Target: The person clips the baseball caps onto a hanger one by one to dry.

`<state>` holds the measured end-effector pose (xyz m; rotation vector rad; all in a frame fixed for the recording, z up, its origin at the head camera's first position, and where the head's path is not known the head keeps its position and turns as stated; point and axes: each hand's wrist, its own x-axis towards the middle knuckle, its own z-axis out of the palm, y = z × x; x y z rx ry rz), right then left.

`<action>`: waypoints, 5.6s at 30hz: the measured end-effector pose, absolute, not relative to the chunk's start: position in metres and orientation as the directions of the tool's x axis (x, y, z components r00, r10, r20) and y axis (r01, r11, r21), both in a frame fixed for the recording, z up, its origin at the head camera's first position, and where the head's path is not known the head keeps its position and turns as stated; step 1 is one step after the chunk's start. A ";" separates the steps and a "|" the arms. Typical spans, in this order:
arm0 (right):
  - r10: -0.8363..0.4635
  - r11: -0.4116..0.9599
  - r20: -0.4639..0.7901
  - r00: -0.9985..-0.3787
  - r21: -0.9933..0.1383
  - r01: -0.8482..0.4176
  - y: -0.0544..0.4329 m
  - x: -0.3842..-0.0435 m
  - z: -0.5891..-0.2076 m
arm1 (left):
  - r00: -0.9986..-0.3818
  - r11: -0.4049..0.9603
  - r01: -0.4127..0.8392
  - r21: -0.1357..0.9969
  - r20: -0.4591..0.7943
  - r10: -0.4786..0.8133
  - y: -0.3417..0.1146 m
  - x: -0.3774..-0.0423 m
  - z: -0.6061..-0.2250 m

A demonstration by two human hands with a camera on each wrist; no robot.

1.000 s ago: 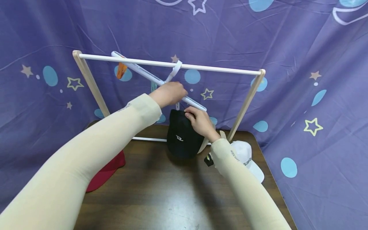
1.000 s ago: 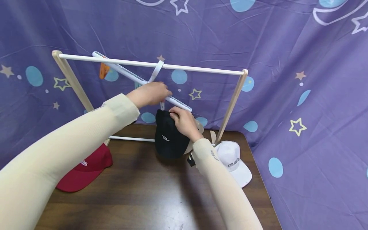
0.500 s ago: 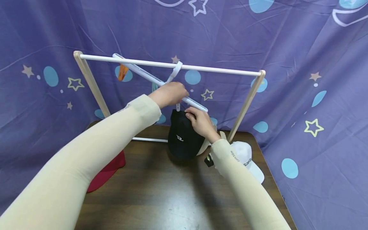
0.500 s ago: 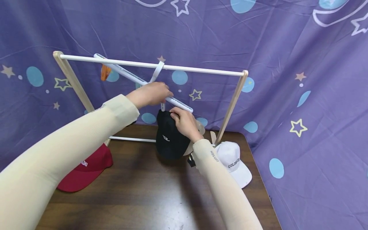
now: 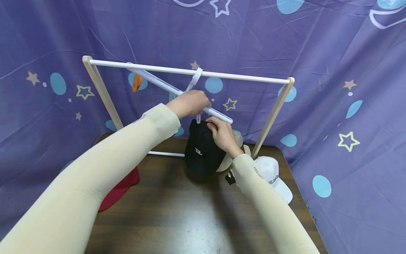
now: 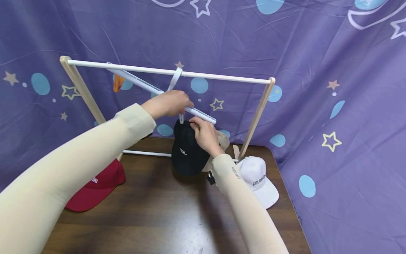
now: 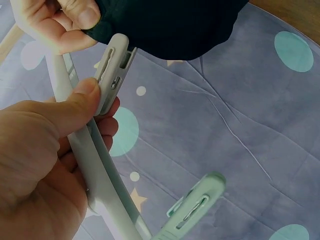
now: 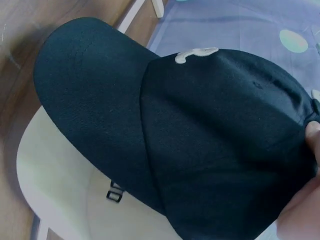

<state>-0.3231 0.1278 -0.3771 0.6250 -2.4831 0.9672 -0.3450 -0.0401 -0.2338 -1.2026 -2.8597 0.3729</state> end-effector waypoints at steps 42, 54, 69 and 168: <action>-0.022 0.745 0.575 -0.818 -0.536 -0.397 0.106 -0.314 -0.383 | -0.709 0.684 0.699 -0.207 -0.073 0.702 -0.037 -0.343 -0.233; -0.023 0.750 0.580 -0.814 -0.528 -0.398 0.108 -0.315 -0.382 | -0.707 0.677 0.700 -0.228 -0.091 0.701 -0.035 -0.342 -0.233; -0.034 0.743 0.575 -0.817 -0.532 -0.405 0.111 -0.316 -0.381 | -0.688 0.654 0.714 -0.249 -0.078 0.721 -0.035 -0.342 -0.237; -0.259 0.436 0.328 -0.908 -0.799 -0.413 0.159 -0.239 -0.445 | -0.917 0.835 0.373 0.405 0.296 0.266 -0.336 -0.284 -0.428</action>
